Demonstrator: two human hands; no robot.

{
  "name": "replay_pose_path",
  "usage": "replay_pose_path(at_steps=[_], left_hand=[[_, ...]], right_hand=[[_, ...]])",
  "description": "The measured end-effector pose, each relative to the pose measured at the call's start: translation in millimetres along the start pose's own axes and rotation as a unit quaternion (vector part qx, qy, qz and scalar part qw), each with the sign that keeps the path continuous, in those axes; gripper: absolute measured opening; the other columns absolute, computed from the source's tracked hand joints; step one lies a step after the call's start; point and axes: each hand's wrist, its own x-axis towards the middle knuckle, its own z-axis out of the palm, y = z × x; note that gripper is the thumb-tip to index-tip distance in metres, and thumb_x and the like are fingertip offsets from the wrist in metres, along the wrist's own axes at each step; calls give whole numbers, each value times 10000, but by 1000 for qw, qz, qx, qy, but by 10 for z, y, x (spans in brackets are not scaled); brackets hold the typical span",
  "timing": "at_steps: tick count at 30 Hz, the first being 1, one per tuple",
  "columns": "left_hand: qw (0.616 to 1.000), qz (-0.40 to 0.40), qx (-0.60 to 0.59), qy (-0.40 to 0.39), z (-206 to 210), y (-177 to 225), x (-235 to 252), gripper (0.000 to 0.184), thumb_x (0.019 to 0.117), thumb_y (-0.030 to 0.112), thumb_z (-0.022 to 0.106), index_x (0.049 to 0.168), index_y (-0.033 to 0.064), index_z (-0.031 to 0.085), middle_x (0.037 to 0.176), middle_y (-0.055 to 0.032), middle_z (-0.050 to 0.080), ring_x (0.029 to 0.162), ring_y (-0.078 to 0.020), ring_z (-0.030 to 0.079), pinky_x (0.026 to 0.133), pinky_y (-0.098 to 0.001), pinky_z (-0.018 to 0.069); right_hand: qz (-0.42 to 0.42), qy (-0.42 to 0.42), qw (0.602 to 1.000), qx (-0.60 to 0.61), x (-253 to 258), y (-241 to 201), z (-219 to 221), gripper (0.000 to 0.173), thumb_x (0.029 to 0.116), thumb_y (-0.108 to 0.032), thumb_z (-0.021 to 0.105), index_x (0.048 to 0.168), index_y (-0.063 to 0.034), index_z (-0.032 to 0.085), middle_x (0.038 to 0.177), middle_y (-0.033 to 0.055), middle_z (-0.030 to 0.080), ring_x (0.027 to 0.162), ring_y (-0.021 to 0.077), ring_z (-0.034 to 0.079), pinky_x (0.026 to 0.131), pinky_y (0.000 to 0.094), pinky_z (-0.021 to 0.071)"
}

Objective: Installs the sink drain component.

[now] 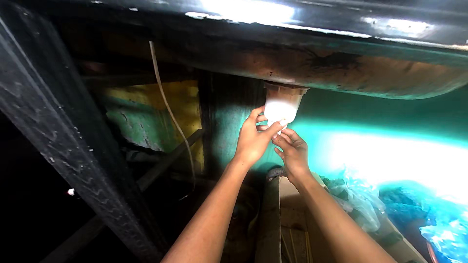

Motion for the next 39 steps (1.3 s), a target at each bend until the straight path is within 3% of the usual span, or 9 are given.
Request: replay_pose_path(at_steps=[8, 23, 27, 29, 30, 32, 34, 37, 39], left_hand=[[1000, 3, -12, -9, -5, 3, 1, 626, 931, 381, 755, 1449, 118, 522, 1218, -60, 708, 1043, -157, 711, 902, -340, 605], [1000, 7, -13, -12, -35, 10, -7, 575, 939, 360, 751, 1417, 116, 545, 1245, -64, 688, 1036, -147, 708, 895, -334, 604], [999, 16, -46, -15, -81, -223, -50, 481, 1071, 414, 497, 1446, 115, 536, 1264, -72, 686, 1139, -189, 674, 965, -392, 565], [999, -46, -6, 4, -140, -552, -157, 524, 1067, 483, 470, 1447, 129, 542, 1282, -88, 679, 1153, -226, 672, 970, -447, 567], [995, -96, 35, -1, -195, -741, -251, 553, 1046, 499, 515, 1461, 133, 526, 1292, -103, 671, 1163, -250, 666, 985, -485, 560], [975, -179, 131, -32, -324, -1084, -521, 584, 999, 476, 633, 1463, 141, 516, 1288, -117, 674, 1150, -285, 665, 967, -544, 542], [946, -216, 236, -40, -457, -1466, -805, 509, 976, 445, 679, 1400, 180, 585, 1232, -60, 710, 1111, -246, 691, 958, -543, 556], [912, -264, 314, -13, -620, -1833, -1137, 380, 985, 353, 667, 1327, 191, 638, 1192, -16, 725, 1104, -193, 694, 975, -492, 555], [918, -269, 292, 17, -636, -1825, -1152, 329, 981, 313, 678, 1280, 176, 657, 1166, -5, 733, 1079, -167, 700, 962, -461, 563]], right_hand=[[-35, 30, 999, -23, 6, -9, 10, 321, 857, -132, 833, 1144, -71, 702, 1017, 38, 747, 844, 111, 687, 694, 272, 574], [-30, 31, 999, -15, 20, -23, 22, 328, 845, -118, 840, 1139, -81, 699, 1022, 42, 748, 877, 122, 699, 696, 282, 581], [3, -77, 996, -41, 57, 129, -204, 473, 838, -107, 837, 1269, -79, 645, 1140, 79, 731, 933, 193, 720, 777, 364, 625], [80, -139, 970, -181, -1, 315, -493, 504, 871, -188, 816, 1325, -87, 621, 1210, 97, 708, 1041, 248, 699, 855, 451, 604], [110, -165, 939, -280, -3, 481, -670, 493, 894, -202, 806, 1316, -37, 613, 1184, 146, 705, 1030, 281, 700, 878, 480, 595], [168, -215, 829, -488, -2, 824, -1023, 462, 878, -178, 809, 1254, 32, 644, 1195, 234, 674, 1107, 365, 657, 981, 556, 525], [230, -217, 738, -596, -86, 1040, -1277, 493, 864, -250, 787, 1280, -24, 651, 1273, 234, 645, 1198, 402, 614, 1017, 624, 478], [291, -182, 718, -606, -214, 1221, -1494, 488, 871, -329, 760, 1279, -77, 671, 1285, 190, 662, 1218, 371, 620, 1027, 614, 479], [321, -169, 721, -590, -265, 1357, -1617, 488, 876, -388, 751, 1249, -79, 694, 1248, 184, 681, 1171, 348, 648, 1006, 581, 503]])
